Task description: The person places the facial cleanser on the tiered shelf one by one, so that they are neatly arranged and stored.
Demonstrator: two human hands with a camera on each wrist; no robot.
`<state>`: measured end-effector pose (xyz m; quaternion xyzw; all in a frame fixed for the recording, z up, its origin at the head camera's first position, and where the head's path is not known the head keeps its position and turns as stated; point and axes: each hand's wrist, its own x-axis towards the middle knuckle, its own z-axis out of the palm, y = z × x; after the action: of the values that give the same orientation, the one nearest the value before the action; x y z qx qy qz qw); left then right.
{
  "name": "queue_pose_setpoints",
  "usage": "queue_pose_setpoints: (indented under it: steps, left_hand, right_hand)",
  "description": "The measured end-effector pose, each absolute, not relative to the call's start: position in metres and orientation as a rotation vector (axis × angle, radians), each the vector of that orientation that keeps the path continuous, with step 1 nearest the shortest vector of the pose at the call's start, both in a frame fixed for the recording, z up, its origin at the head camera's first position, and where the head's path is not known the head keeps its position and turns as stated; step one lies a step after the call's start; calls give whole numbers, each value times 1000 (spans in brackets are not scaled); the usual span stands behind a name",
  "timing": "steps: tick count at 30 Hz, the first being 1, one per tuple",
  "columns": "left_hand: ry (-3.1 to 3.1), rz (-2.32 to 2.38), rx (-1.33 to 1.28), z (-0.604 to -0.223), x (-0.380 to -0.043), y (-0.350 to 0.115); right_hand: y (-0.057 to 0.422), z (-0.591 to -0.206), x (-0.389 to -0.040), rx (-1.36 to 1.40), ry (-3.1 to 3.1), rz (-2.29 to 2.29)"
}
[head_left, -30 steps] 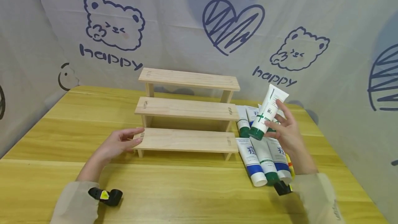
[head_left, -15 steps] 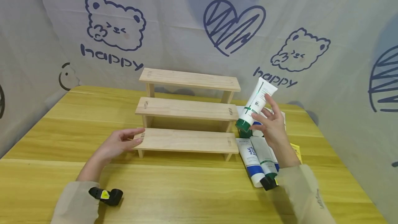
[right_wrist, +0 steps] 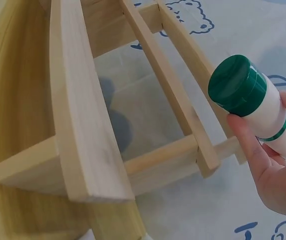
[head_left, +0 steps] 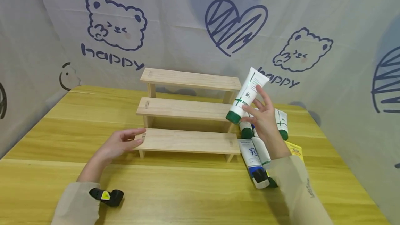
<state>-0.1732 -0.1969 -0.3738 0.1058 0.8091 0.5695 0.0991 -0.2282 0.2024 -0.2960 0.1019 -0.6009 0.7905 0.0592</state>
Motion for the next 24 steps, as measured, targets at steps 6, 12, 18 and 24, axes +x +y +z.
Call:
queue_pose_setpoints:
  steps: [6,12,18,24]
  left_hand:
    - [2390,1703,331,-374,-172,-196]
    - [2373,1726,341,-375,-173,-196]
    - [2364,1740,354,-375,-174,-197]
    - [2380,1721,356,-375,-172,-199]
  right_hand:
    - [188,-292,-232,335,-1778,2421]
    - [173,-290,-235,366,-1763,2432]
    - [160,-287,-241,392,-1726,2451]
    - [145,-285,-245,383,-1773,2412]
